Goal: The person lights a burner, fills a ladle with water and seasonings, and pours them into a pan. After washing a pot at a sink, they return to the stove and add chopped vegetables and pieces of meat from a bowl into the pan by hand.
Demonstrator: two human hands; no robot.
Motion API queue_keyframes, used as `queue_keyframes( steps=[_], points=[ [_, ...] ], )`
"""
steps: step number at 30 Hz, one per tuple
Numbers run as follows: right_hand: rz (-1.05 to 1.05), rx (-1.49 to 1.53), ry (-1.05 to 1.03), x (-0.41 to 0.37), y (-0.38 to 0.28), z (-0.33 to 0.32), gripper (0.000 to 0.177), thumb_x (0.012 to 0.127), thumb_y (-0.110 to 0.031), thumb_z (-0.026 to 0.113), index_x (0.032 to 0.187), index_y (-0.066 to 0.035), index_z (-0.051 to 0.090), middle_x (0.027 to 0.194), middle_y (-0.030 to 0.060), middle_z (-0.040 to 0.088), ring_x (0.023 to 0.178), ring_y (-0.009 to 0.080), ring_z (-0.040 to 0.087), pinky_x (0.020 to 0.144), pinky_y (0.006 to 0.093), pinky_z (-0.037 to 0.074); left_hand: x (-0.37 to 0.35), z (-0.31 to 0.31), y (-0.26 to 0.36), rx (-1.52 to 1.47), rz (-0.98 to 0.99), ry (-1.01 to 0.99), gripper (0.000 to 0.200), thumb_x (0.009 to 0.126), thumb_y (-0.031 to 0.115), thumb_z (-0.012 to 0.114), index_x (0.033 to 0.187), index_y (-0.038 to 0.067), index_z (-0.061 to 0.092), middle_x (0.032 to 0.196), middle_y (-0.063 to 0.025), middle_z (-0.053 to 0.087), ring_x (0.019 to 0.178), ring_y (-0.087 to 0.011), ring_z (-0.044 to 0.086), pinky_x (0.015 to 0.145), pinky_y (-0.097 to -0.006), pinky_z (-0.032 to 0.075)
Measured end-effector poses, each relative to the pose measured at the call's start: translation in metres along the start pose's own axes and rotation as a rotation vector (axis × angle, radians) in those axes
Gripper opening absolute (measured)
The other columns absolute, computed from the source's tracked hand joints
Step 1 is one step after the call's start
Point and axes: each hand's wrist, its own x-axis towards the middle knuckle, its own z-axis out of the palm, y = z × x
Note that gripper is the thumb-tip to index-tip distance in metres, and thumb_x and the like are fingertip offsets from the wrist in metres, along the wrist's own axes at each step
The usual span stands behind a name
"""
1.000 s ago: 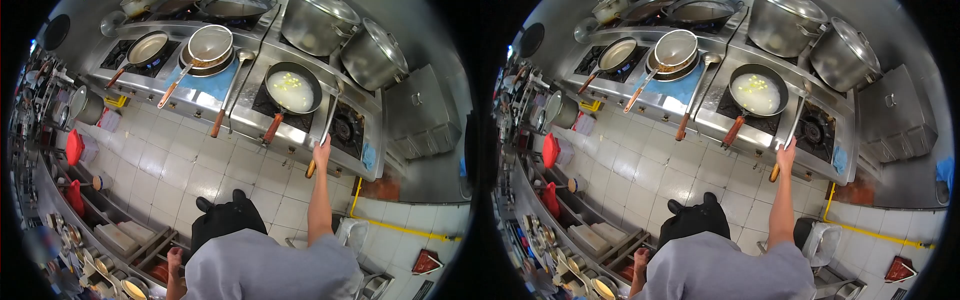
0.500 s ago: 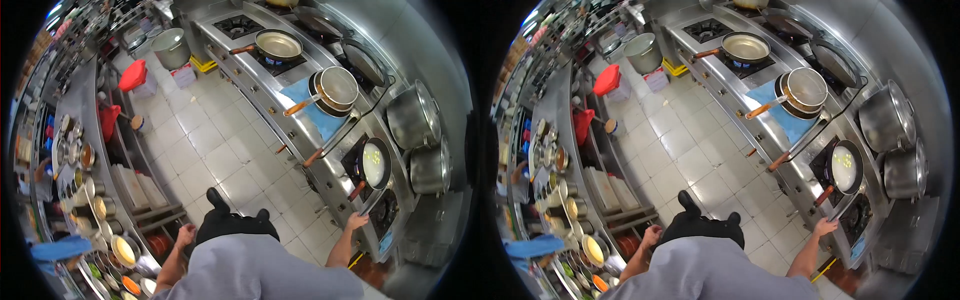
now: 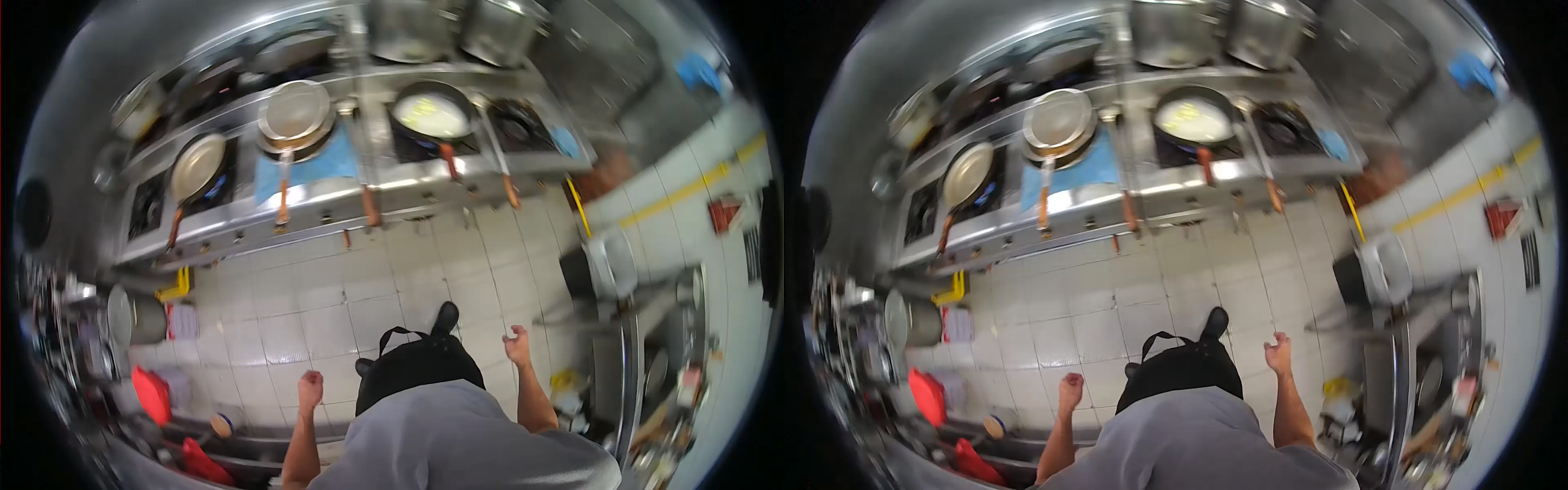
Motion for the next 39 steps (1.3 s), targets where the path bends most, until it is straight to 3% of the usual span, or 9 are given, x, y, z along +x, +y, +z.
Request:
queue_keyframes(
  steps=[4,9,12,15,19,24,28,34,39],
  points=[
    [0.302,0.243,0.202,-0.082,0.038,-0.061,0.038,0.083,-0.010,0.070,0.116,0.001,0.055,0.111,0.0187,0.058,0.093,0.0228,0.060,0.078,0.0347,0.052,0.065,0.019,0.100,0.113,0.187,-0.185,0.018,0.087,0.014,0.063,0.094,-0.003,0.067,0.079,-0.0134,0.070,0.073,-0.0192,0.066,0.069,-0.0316,0.052],
    [0.453,0.345,0.346,-0.155,0.111,-0.084,0.033,0.085,-0.010,0.067,0.115,-0.001,0.057,0.105,0.0136,0.063,0.075,0.0191,0.061,0.072,0.0338,0.051,0.077,0.146,0.240,0.187,0.427,-0.460,0.019,0.088,0.014,0.063,0.098,-0.002,0.066,0.083,-0.0128,0.070,0.076,-0.0188,0.065,0.073,-0.0310,0.052],
    [0.494,0.407,0.433,-0.173,0.111,-0.119,0.033,0.086,-0.011,0.065,0.117,-0.001,0.057,0.107,0.0130,0.063,0.075,0.0193,0.061,0.071,0.0332,0.051,0.048,0.257,0.321,0.209,0.551,-0.706,0.021,0.089,0.015,0.063,0.101,-0.003,0.066,0.088,-0.0134,0.070,0.081,-0.0184,0.065,0.074,-0.0316,0.052],
    [0.517,0.389,0.568,-0.186,0.114,-0.160,0.033,0.087,-0.011,0.064,0.118,0.000,0.057,0.110,0.0124,0.062,0.080,0.0198,0.062,0.071,0.0327,0.051,0.003,0.359,0.381,0.263,0.805,-1.036,0.023,0.090,0.016,0.063,0.105,-0.001,0.065,0.094,-0.0128,0.070,0.086,-0.0202,0.066,0.075,-0.0321,0.052],
    [0.622,0.529,0.760,-0.190,0.114,-0.222,0.033,0.087,-0.011,0.064,0.117,-0.001,0.057,0.113,0.0144,0.063,0.084,0.0224,0.063,0.075,0.0349,0.053,-0.086,0.436,0.466,0.449,0.988,-1.300,0.023,0.091,0.016,0.063,0.109,0.002,0.064,0.098,-0.0119,0.070,0.090,-0.0239,0.067,0.078,-0.0335,0.053],
    [0.637,0.645,0.941,-0.177,0.162,-0.287,0.031,0.088,-0.010,0.064,0.117,-0.001,0.058,0.110,0.0101,0.063,0.082,0.0174,0.061,0.072,0.0310,0.051,-0.141,0.503,0.538,0.449,1.050,-1.450,0.022,0.093,0.016,0.061,0.110,0.002,0.064,0.101,-0.0114,0.069,0.092,-0.0218,0.067,0.079,-0.0333,0.053],
    [0.685,0.710,0.977,-0.143,0.206,-0.366,0.030,0.091,-0.012,0.063,0.118,-0.002,0.058,0.100,0.0065,0.064,0.084,0.0133,0.060,0.072,0.0287,0.050,-0.166,0.558,0.590,0.377,0.905,-1.489,0.020,0.095,0.016,0.060,0.110,0.003,0.065,0.102,-0.0081,0.069,0.094,-0.0164,0.065,0.081,-0.0299,0.052],
    [0.496,0.906,1.254,-0.078,0.296,-0.484,0.022,0.093,-0.011,0.060,0.113,-0.003,0.063,0.095,0.0021,0.065,0.087,0.0123,0.062,0.071,0.0289,0.053,-0.222,0.681,0.687,0.131,0.880,-1.598,0.015,0.096,0.011,0.059,0.107,0.001,0.065,0.097,-0.0053,0.069,0.091,-0.0116,0.063,0.083,-0.0247,0.049],
    [0.401,0.937,1.316,-0.039,0.387,-0.603,0.016,0.094,-0.011,0.059,0.107,-0.004,0.065,0.093,0.0005,0.064,0.086,0.0117,0.062,0.070,0.0291,0.053,-0.350,0.758,0.787,0.227,1.150,-1.712,0.016,0.095,0.012,0.060,0.106,0.001,0.065,0.097,-0.0044,0.069,0.092,-0.0107,0.064,0.082,-0.0258,0.050]
  ],
)
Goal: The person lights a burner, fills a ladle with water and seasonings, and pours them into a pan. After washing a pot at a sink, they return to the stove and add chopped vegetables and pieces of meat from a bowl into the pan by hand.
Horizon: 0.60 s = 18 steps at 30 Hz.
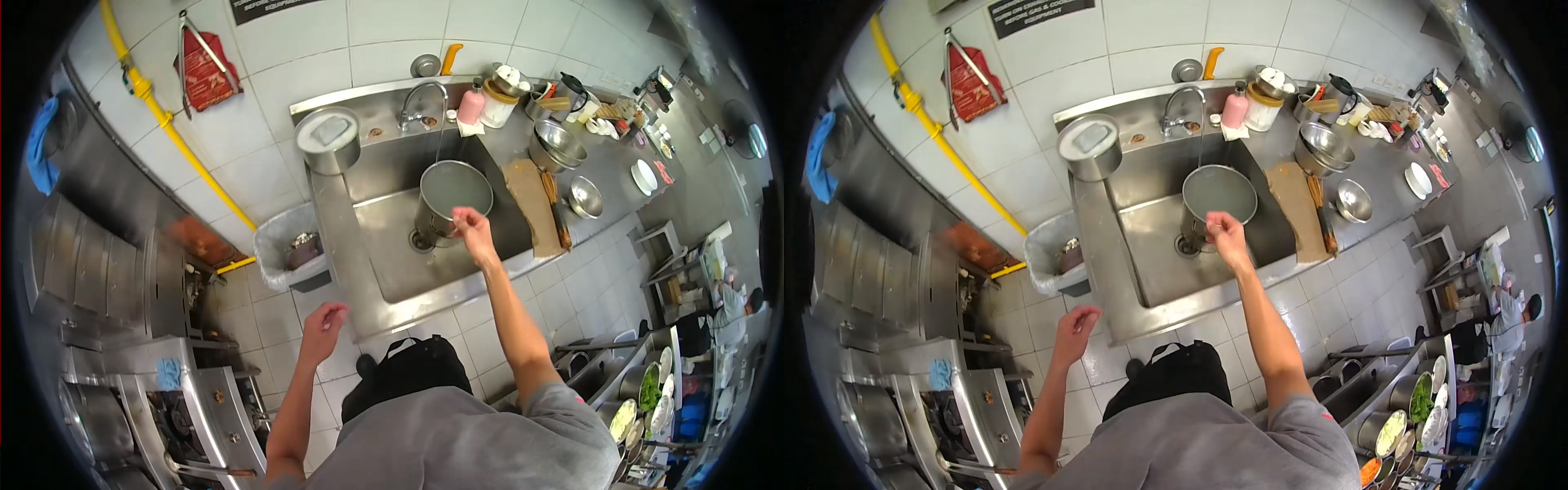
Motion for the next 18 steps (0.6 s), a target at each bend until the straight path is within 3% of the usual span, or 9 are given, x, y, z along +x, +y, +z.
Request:
queue_keyframes(
  steps=[5,8,9,12,14,16,17,18],
  points=[
    [0.060,0.013,-0.060,0.190,-0.005,0.000,0.018,0.092,-0.007,0.059,0.108,-0.002,0.064,0.092,0.0026,0.064,0.082,0.0130,0.062,0.069,0.0298,0.054,0.130,0.044,0.058,0.039,0.076,-0.065,0.020,0.095,0.016,0.061,0.108,0.001,0.066,0.099,-0.0051,0.070,0.093,-0.0106,0.064,0.083,-0.0270,0.050],
    [0.078,0.041,-0.105,0.296,0.003,0.013,0.022,0.087,0.000,0.059,0.108,0.004,0.060,0.085,0.0055,0.062,0.072,0.0128,0.061,0.060,0.0256,0.053,0.192,0.085,0.065,-0.035,0.073,-0.039,0.021,0.095,0.016,0.061,0.108,0.000,0.066,0.098,-0.0058,0.070,0.094,-0.0115,0.064,0.085,-0.0277,0.050],
    [0.109,0.156,-0.080,0.324,0.010,0.019,0.019,0.087,-0.006,0.062,0.104,0.004,0.062,0.079,0.0055,0.062,0.068,0.0129,0.061,0.055,0.0248,0.050,0.209,0.100,0.072,-0.067,0.052,-0.042,0.021,0.095,0.016,0.061,0.108,0.000,0.066,0.098,-0.0060,0.070,0.094,-0.0117,0.064,0.085,-0.0276,0.050],
    [0.203,0.028,-0.144,0.367,-0.010,0.021,0.015,0.092,-0.018,0.062,0.090,-0.003,0.061,0.069,0.0020,0.060,0.054,0.0094,0.053,0.045,0.0237,0.042,0.273,0.144,0.095,-0.176,0.002,-0.069,0.020,0.095,0.014,0.060,0.109,0.001,0.065,0.101,-0.0068,0.069,0.095,-0.0126,0.064,0.085,-0.0273,0.050],
    [-0.041,-0.009,0.036,0.400,0.018,0.029,0.026,0.092,-0.031,0.063,0.079,-0.009,0.057,0.057,-0.0017,0.050,0.041,0.0082,0.042,0.035,0.0248,0.027,0.326,0.171,0.101,-0.267,-0.026,-0.140,0.019,0.095,0.012,0.060,0.111,0.002,0.064,0.105,-0.0074,0.069,0.096,-0.0139,0.064,0.085,-0.0274,0.050],
    [0.374,0.407,-0.066,0.397,0.002,0.021,0.031,0.090,-0.040,0.064,0.078,-0.012,0.055,0.054,-0.0026,0.043,0.041,0.0097,0.040,0.035,0.0276,0.027,0.382,0.204,0.129,-0.791,-0.144,-0.161,0.020,0.094,0.011,0.060,0.113,0.005,0.063,0.109,-0.0070,0.068,0.096,-0.0149,0.065,0.085,-0.0275,0.051],
    [0.423,0.612,-0.228,0.410,0.020,0.022,0.031,0.090,-0.041,0.061,0.078,-0.014,0.055,0.055,-0.0027,0.041,0.046,0.0108,0.044,0.042,0.0291,0.034,0.413,0.220,0.138,-0.963,-0.157,-0.185,0.020,0.094,0.012,0.060,0.113,0.005,0.063,0.112,-0.0067,0.067,0.098,-0.0156,0.065,0.085,-0.0282,0.052],
    [0.397,0.662,-0.268,0.405,0.017,0.023,0.028,0.092,-0.039,0.058,0.084,-0.012,0.057,0.061,0.0001,0.049,0.054,0.0122,0.051,0.051,0.0285,0.043,0.446,0.232,0.143,-1.135,-0.176,-0.208,0.021,0.094,0.013,0.061,0.113,0.006,0.063,0.114,-0.0063,0.066,0.100,-0.0162,0.065,0.085,-0.0288,0.053]
  ],
)
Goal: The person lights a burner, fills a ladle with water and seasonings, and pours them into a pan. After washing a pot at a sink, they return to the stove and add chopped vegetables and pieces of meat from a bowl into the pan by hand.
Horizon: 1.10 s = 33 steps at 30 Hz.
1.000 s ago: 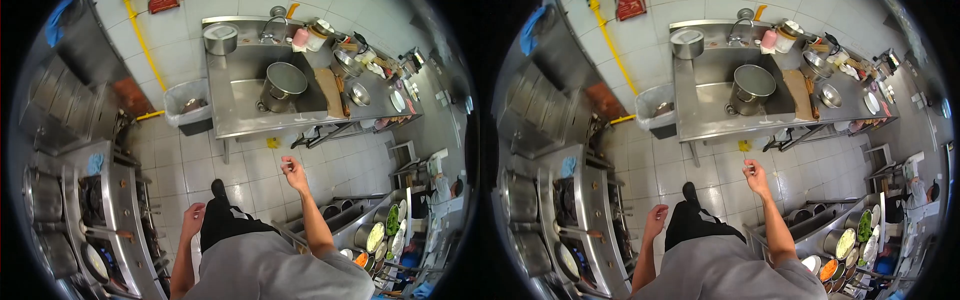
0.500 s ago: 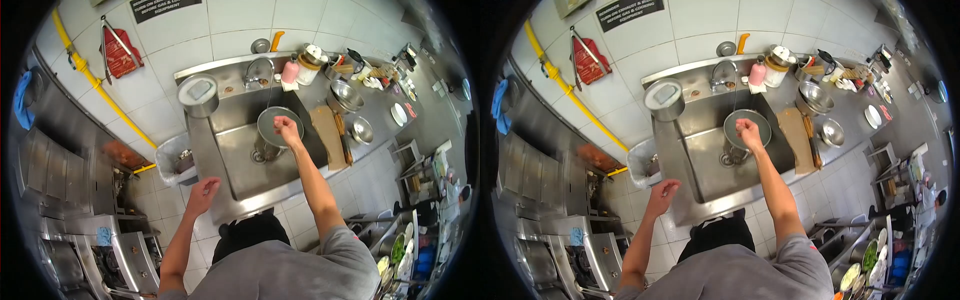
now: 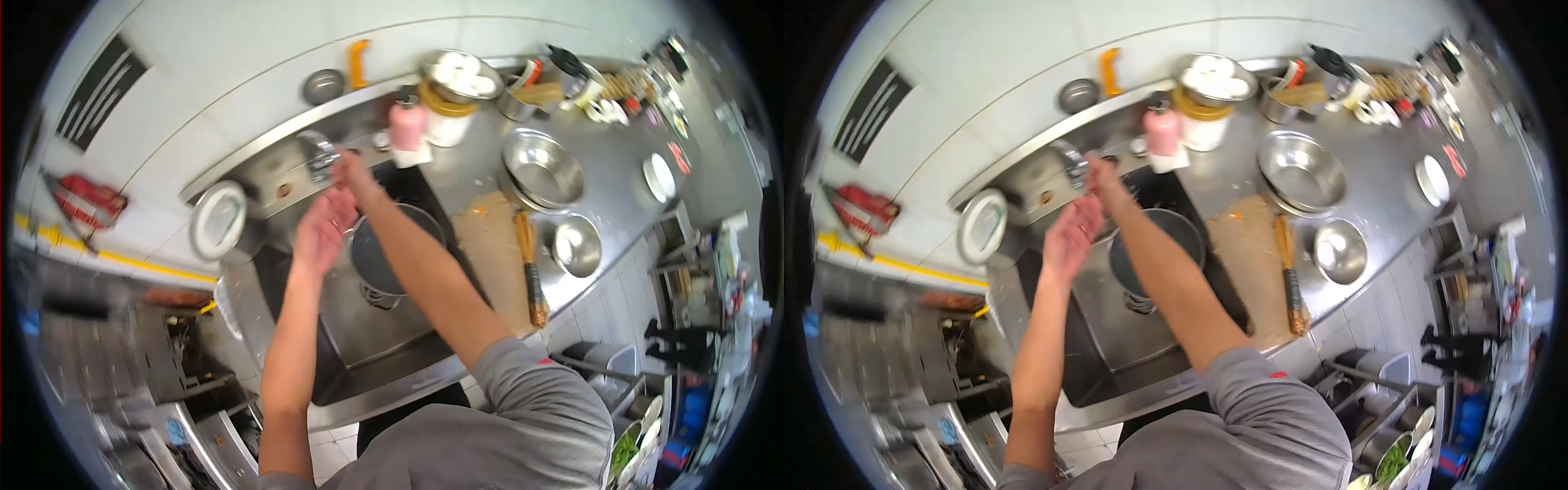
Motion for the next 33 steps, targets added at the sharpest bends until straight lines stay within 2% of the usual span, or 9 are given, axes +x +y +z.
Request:
queue_keyframes(
  steps=[2,6,11,14,18,24,27,30,33],
  points=[
    [0.182,0.533,-0.389,0.008,0.030,-0.002,0.041,0.094,-0.046,0.053,0.090,-0.005,0.061,0.072,0.0040,0.059,0.067,0.0172,0.059,0.063,0.0309,0.052,0.085,-0.027,-0.022,0.082,0.198,0.091,0.016,0.097,0.017,0.056,0.107,0.008,0.064,0.100,-0.0028,0.067,0.091,-0.0123,0.064,0.083,-0.0299,0.054],
    [-0.172,0.515,-0.044,-0.058,0.016,0.041,0.044,0.095,-0.049,0.050,0.119,-0.013,0.060,0.109,0.0064,0.061,0.100,0.0174,0.057,0.089,0.0343,0.046,0.209,-0.112,-0.017,0.889,0.390,0.501,0.031,0.097,0.028,0.061,0.074,0.008,0.066,0.067,-0.0001,0.060,0.056,-0.0131,0.048,0.059,-0.0315,0.043],
    [0.024,0.047,0.329,-0.098,0.037,0.056,0.060,0.086,-0.038,0.068,0.132,-0.010,0.042,0.099,0.0069,0.055,0.065,0.0192,0.058,0.058,0.0370,0.052,0.191,-0.027,-0.019,1.612,0.436,0.791,0.036,0.097,0.036,0.056,0.075,0.009,0.066,0.070,-0.0034,0.061,0.059,-0.0145,0.045,0.057,-0.0324,0.039],
    [0.147,0.367,0.226,-0.067,-0.003,0.032,0.047,0.084,-0.038,0.069,0.116,-0.007,0.055,0.091,0.0092,0.060,0.065,0.0201,0.060,0.052,0.0348,0.051,0.181,-0.052,-0.025,1.421,0.476,0.752,0.030,0.098,0.037,0.052,0.090,0.009,0.058,0.085,-0.0044,0.058,0.073,-0.0154,0.045,0.067,-0.0324,0.039],
    [0.327,0.046,0.500,0.036,0.016,-0.029,0.056,0.096,-0.048,0.047,0.127,-0.003,0.056,0.118,0.0179,0.060,0.096,0.0288,0.062,0.080,0.0442,0.051,0.148,-0.061,-0.040,0.938,0.352,0.576,0.031,0.100,0.037,0.047,0.110,0.008,0.049,0.105,-0.0056,0.053,0.091,-0.0166,0.045,0.080,-0.0324,0.038],
    [-0.223,-0.337,0.464,-0.006,0.031,0.050,0.056,0.098,-0.045,0.040,0.128,0.001,0.055,0.131,0.0208,0.056,0.121,0.0333,0.052,0.103,0.0407,0.037,0.107,-0.049,-0.048,0.553,0.083,0.474,0.049,0.103,0.039,0.039,0.140,0.008,0.034,0.135,-0.0075,0.045,0.119,-0.0183,0.045,0.099,-0.0323,0.037],
    [-0.048,-0.269,0.329,0.014,-0.002,0.017,0.040,0.096,-0.035,0.047,0.111,-0.001,0.061,0.107,0.0156,0.063,0.101,0.0272,0.056,0.092,0.0379,0.042,0.090,-0.026,-0.053,0.403,0.100,0.426,0.054,0.104,0.041,0.038,0.145,0.008,0.037,0.137,-0.0075,0.049,0.122,-0.0190,0.050,0.101,-0.0327,0.041],
    [-0.614,-0.263,0.487,-0.011,0.035,0.049,0.021,0.095,-0.017,0.051,0.094,-0.001,0.064,0.082,0.0104,0.063,0.084,0.0207,0.059,0.083,0.0349,0.046,0.087,-0.001,-0.028,0.306,0.062,0.491,0.048,0.104,0.041,0.040,0.137,0.007,0.047,0.122,-0.0060,0.058,0.108,-0.0180,0.057,0.091,-0.0335,0.047],
    [-0.370,-0.192,0.381,0.014,0.044,0.029,0.021,0.095,-0.016,0.053,0.090,0.000,0.064,0.079,0.0087,0.063,0.077,0.0203,0.061,0.077,0.0337,0.048,0.092,-0.033,-0.041,0.079,0.164,0.409,0.044,0.100,0.042,0.047,0.126,0.007,0.054,0.108,-0.0057,0.061,0.094,-0.0182,0.059,0.081,-0.0342,0.050]
  ],
)
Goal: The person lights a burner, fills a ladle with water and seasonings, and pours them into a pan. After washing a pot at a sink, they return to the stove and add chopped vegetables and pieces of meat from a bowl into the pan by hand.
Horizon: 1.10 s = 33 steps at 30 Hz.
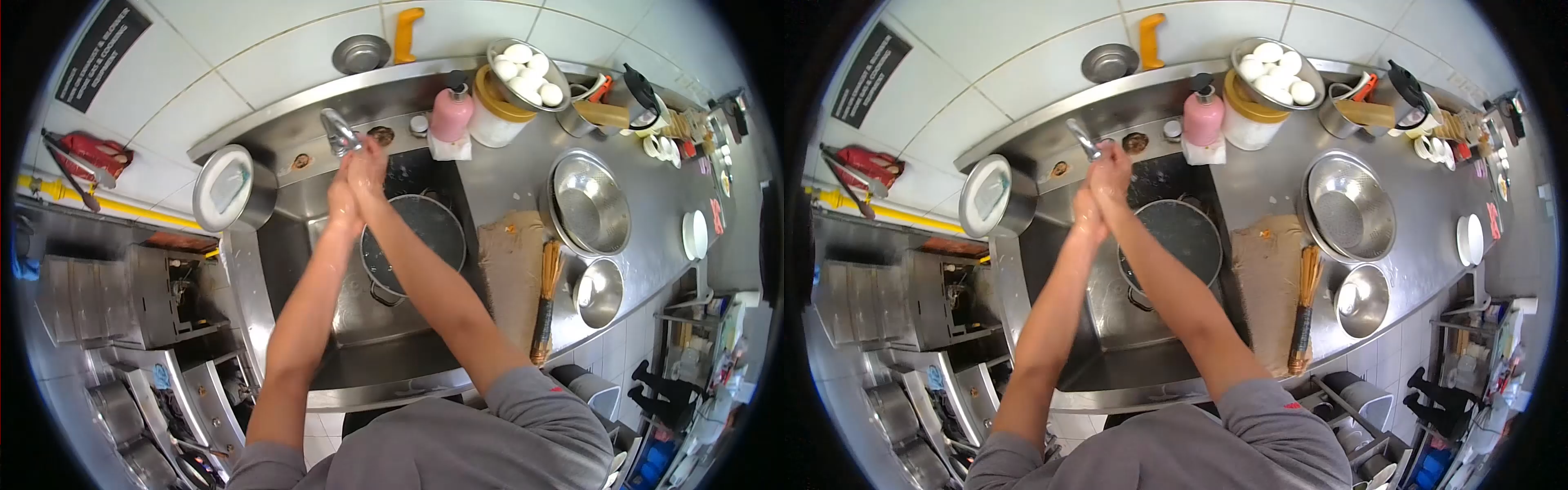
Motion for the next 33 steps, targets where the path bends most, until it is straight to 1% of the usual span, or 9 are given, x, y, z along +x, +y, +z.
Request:
queue_keyframes(
  steps=[3,6,10,11,17,21,24,27,33],
  points=[
    [-0.511,-0.100,0.086,0.033,-0.008,0.005,0.024,0.095,-0.020,0.056,0.086,0.001,0.063,0.077,0.0074,0.063,0.072,0.0159,0.061,0.067,0.0330,0.048,-0.060,0.029,-0.039,0.045,0.143,0.049,0.059,0.101,0.042,0.046,0.146,0.007,0.030,0.110,-0.0090,0.059,0.090,-0.0211,0.060,0.079,-0.0360,0.051],
    [-0.445,-0.088,-0.015,0.046,0.002,-0.002,0.020,0.094,-0.016,0.058,0.085,0.001,0.063,0.077,0.0074,0.063,0.067,0.0166,0.061,0.060,0.0303,0.048,-0.083,0.019,-0.071,0.046,0.129,0.051,0.061,0.101,0.045,0.046,0.146,0.007,0.030,0.109,-0.0110,0.059,0.091,-0.0233,0.060,0.080,-0.0377,0.052],
    [0.411,0.298,-0.060,-0.026,-0.025,-0.012,0.012,0.091,-0.005,0.061,0.100,0.003,0.060,0.088,0.0120,0.066,0.086,0.0148,0.064,0.071,0.0277,0.055,-0.047,0.008,-0.012,-0.229,-0.229,0.072,0.047,0.103,0.045,0.041,0.133,0.009,0.046,0.109,-0.0100,0.062,0.086,-0.0209,0.063,0.073,-0.0363,0.055],
    [0.273,0.218,-0.123,-0.031,-0.015,-0.019,0.009,0.091,-0.004,0.061,0.097,0.003,0.061,0.086,0.0109,0.066,0.080,0.0138,0.064,0.064,0.0281,0.053,-0.028,-0.001,-0.009,-0.328,-0.273,0.080,0.046,0.103,0.043,0.042,0.131,0.007,0.049,0.108,-0.0102,0.062,0.086,-0.0207,0.064,0.073,-0.0360,0.056],
    [-0.216,-0.328,-0.062,-0.019,-0.016,-0.071,0.015,0.093,-0.008,0.057,0.087,0.004,0.065,0.066,0.0095,0.066,0.062,0.0184,0.065,0.056,0.0322,0.051,0.005,-0.042,-0.019,0.533,0.125,-0.046,0.024,0.099,0.021,0.055,0.105,-0.002,0.060,0.099,-0.0112,0.066,0.079,-0.0186,0.066,0.068,-0.0344,0.058],
    [-0.562,-0.875,-0.153,0.035,0.023,-0.097,0.038,0.079,-0.020,0.069,0.108,0.003,0.060,0.094,0.0243,0.068,0.087,0.0326,0.067,0.074,0.0410,0.052,-0.037,-0.048,0.015,1.141,0.326,0.133,0.040,0.095,0.025,0.062,0.062,0.002,0.059,0.060,-0.0059,0.063,0.057,-0.0153,0.062,0.049,-0.0354,0.046],
    [-0.240,-1.087,-0.376,0.025,0.002,-0.069,0.043,0.076,-0.022,0.075,0.108,0.002,0.059,0.091,0.0174,0.065,0.090,0.0218,0.064,0.078,0.0363,0.051,-0.095,-0.068,0.040,1.394,0.452,0.309,0.045,0.091,0.028,0.067,0.057,0.003,0.051,0.050,-0.0041,0.051,0.050,-0.0113,0.049,0.048,-0.0341,0.039],
    [0.225,-0.665,-0.454,0.032,-0.017,-0.043,0.029,0.079,-0.014,0.071,0.102,0.000,0.062,0.085,0.0099,0.064,0.082,0.0202,0.062,0.075,0.0317,0.053,-0.164,-0.128,0.068,1.591,0.519,0.386,0.039,0.089,0.026,0.068,0.062,0.004,0.052,0.052,-0.0060,0.050,0.051,-0.0139,0.048,0.050,-0.0348,0.041],
    [0.066,-0.034,-0.652,0.046,-0.050,-0.048,0.040,0.092,-0.010,0.061,0.127,0.007,0.054,0.119,0.0142,0.063,0.104,0.0221,0.064,0.091,0.0360,0.054,-0.368,-0.326,0.097,0.924,0.575,0.811,0.032,0.092,0.027,0.065,0.079,-0.001,0.066,0.058,-0.0122,0.056,0.053,-0.0189,0.054,0.055,-0.0365,0.045]
  ],
)
